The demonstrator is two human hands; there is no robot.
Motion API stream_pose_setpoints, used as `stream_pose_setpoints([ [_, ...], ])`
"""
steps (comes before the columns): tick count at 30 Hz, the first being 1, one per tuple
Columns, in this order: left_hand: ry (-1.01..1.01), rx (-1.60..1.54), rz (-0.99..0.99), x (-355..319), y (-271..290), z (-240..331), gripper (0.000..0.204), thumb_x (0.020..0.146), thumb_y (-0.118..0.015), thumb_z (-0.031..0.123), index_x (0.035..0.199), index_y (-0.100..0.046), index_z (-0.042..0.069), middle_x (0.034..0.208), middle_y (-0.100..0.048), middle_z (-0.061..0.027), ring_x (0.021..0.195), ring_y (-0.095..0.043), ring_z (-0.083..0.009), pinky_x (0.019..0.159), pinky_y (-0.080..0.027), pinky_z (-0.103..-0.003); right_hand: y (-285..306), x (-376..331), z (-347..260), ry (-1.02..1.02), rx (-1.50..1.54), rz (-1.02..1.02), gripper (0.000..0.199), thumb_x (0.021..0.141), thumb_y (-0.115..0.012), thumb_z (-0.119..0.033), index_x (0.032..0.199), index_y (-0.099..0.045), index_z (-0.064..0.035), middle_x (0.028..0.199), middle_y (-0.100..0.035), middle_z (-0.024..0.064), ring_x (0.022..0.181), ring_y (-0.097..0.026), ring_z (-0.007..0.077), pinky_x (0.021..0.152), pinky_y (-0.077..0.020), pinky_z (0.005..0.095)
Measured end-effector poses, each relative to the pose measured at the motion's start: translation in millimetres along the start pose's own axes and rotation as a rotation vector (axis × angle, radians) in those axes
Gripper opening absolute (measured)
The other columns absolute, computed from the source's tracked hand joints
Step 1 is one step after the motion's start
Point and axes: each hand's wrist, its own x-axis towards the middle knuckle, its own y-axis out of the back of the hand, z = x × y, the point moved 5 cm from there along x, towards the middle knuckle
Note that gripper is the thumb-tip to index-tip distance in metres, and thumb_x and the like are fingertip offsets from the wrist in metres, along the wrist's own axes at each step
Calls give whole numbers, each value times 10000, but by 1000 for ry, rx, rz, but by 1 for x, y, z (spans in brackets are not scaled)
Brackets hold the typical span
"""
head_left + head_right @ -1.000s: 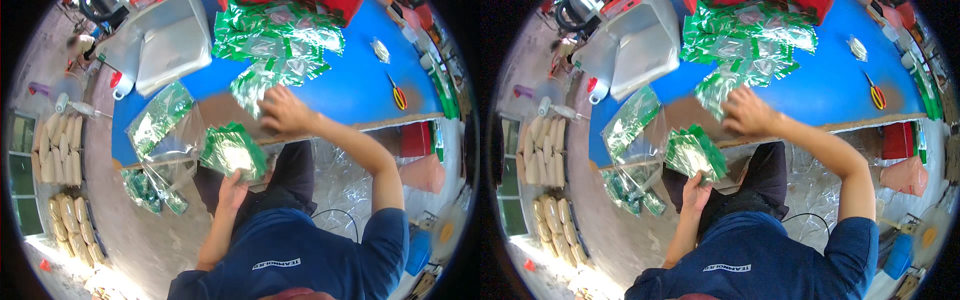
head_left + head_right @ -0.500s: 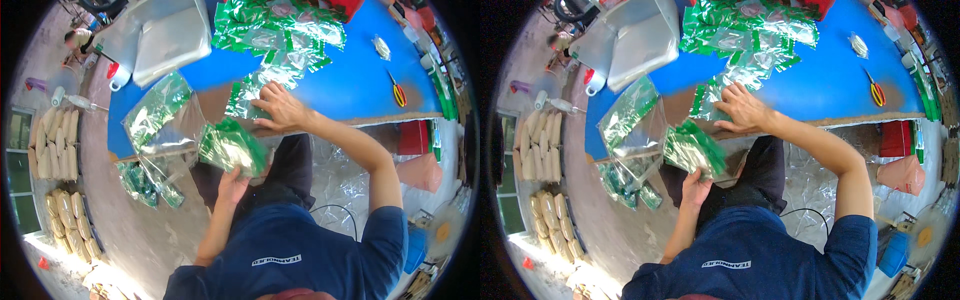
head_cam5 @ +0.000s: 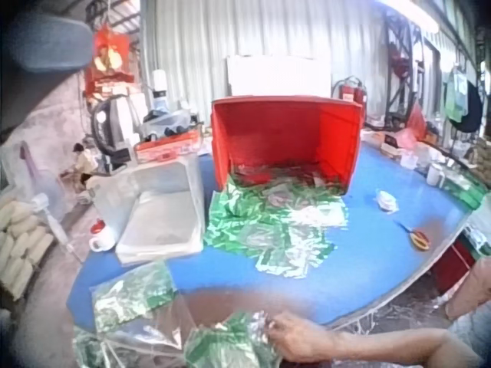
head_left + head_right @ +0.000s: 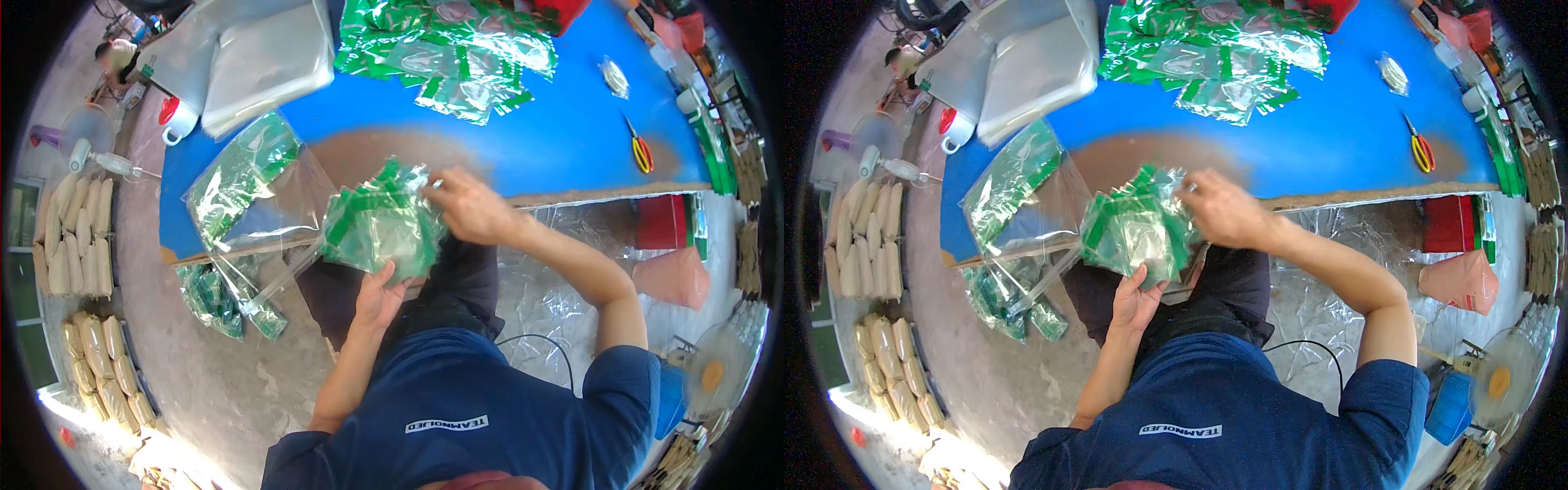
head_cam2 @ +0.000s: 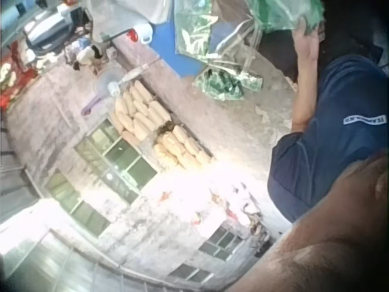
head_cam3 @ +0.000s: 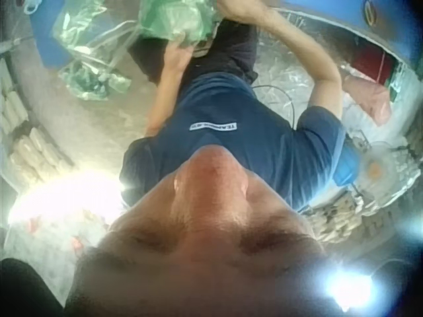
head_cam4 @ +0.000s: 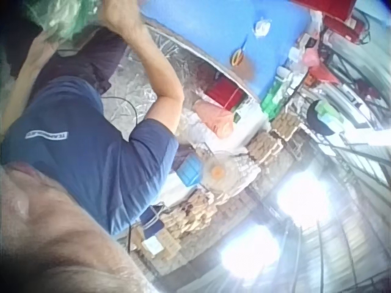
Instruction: The recorder is organizing and packing green product pouches into larger clear plastic bags.
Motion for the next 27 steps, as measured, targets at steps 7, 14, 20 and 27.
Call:
stream_pose_setpoints([
  [7, 60, -11, -23, 14, -4, -8, 535, 929, -627, 80, 1428, -435, 78, 1387, -544, -116, 1331, -479, -315, 1135, -365, -552, 25, 21, 116, -225, -288, 346, 472, 942, -602, -351, 1296, -569, -40, 1328, -522, 239, 1284, -453, 427, 1125, -322, 528],
  [14, 23, -89, -139, 0, -1, 0, 499, 928, -609, 88, 1399, -456, 27, 1363, -565, -110, 1287, -520, -297, 1104, -399, -518, -1, -8, 5, -111, 135, 20, 347, 895, -644, -185, 1224, -639, -76, 1137, -559, 187, 1186, -514, 368, 1077, -374, 493],
  [20, -48, -14, 18, 4, 2, 5, 485, 941, -590, 68, 1400, -443, 8, 1367, -561, -125, 1278, -534, -292, 1109, -412, -489, 1, 23, 34, -116, 227, 277, 342, 898, -555, -13, 1230, -626, -51, 1145, -614, 162, 1134, -567, 320, 1006, -433, 462],
  [27, -30, -59, -120, -7, 11, 9, 556, 905, -606, 27, 1430, -424, 30, 1404, -539, -117, 1304, -517, -285, 1110, -413, -479, 16, 26, 69, -378, -334, -49, 364, 912, -640, -270, 1155, -594, -3, 1232, -572, 211, 1177, -529, 407, 1000, -442, 487],
])
